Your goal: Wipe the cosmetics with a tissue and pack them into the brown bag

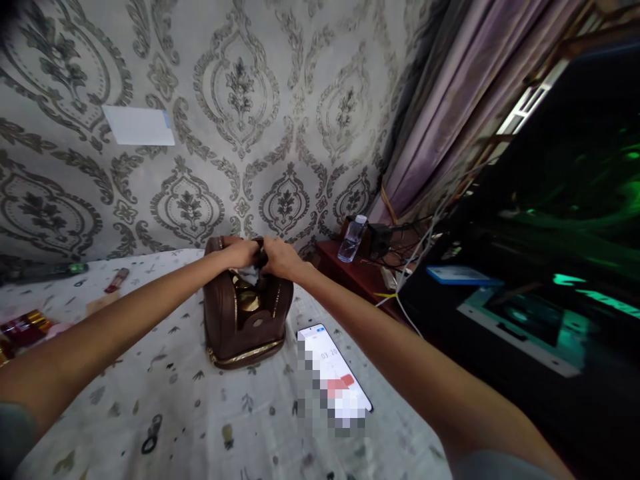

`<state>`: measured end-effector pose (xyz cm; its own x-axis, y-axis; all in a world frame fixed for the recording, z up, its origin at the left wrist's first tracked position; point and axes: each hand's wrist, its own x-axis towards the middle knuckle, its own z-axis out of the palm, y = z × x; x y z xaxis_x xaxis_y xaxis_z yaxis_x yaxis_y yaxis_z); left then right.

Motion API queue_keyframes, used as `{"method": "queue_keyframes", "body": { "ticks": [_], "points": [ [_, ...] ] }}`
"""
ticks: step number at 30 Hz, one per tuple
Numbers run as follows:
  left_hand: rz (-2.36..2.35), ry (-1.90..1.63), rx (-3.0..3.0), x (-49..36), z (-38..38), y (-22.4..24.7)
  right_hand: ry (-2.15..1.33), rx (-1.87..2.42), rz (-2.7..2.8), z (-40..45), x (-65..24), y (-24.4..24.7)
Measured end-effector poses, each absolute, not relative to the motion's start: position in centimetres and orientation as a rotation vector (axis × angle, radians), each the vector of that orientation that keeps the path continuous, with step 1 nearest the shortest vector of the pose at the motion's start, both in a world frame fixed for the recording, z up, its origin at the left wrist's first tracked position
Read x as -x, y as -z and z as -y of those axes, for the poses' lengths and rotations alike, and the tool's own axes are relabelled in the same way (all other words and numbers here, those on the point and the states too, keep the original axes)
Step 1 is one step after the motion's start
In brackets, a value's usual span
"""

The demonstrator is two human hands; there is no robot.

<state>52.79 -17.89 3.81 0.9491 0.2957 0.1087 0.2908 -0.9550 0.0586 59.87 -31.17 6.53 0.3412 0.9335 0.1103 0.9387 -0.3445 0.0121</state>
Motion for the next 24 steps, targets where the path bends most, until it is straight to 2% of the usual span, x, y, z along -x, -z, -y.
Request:
{"method": "queue_keyframes", "body": {
  "ticks": [6, 14, 24],
  "points": [
    [-0.401, -0.106, -3.057, -52.7, 17.3, -3.6, 0.109, 2.518, 1.724, 31.2, -59.8, -6.4],
    [-0.458, -0.136, -3.02, -52.9, 17.7, -3.7, 0.394, 2.675, 1.878, 33.1, -56.9, -7.7],
    [-0.558, -0.11, -2.995, -52.7, 18.6, -3.9, 0.341, 2.781, 1.913, 33.2, -56.5, -7.8]
  ]
}}
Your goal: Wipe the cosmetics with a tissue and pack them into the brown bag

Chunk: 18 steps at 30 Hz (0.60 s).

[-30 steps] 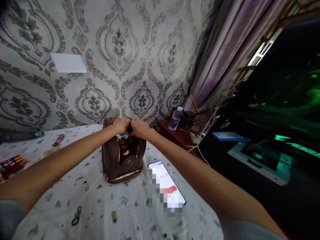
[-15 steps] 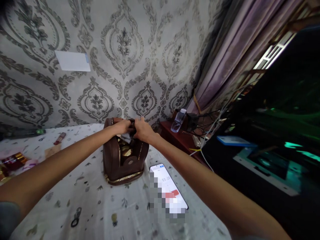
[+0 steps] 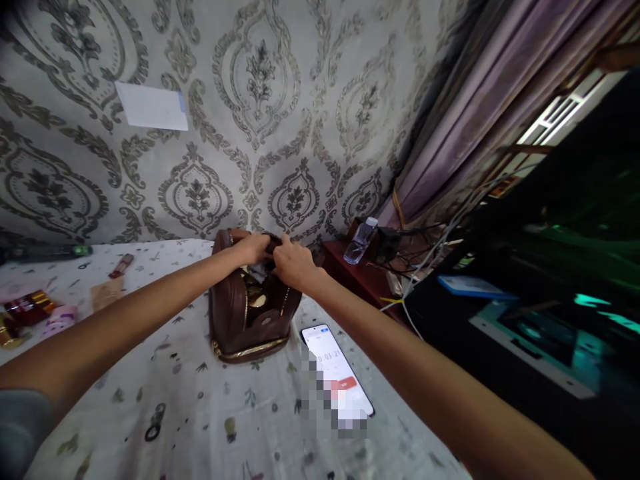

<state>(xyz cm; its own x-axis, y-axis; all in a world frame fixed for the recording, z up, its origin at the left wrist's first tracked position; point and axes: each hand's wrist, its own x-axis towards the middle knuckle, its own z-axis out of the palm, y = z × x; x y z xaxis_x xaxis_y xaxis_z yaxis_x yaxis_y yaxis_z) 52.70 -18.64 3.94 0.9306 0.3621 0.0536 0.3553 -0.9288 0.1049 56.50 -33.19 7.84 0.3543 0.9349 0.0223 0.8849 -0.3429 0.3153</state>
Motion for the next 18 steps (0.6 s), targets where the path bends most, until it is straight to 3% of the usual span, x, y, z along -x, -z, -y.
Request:
{"method": "queue_keyframes", "body": {
  "ticks": [18],
  "points": [
    [-0.624, -0.243, -2.913, -51.9, 19.4, -3.9, -0.231, -2.426, -1.677, 32.8, -57.7, -7.1]
  ]
}}
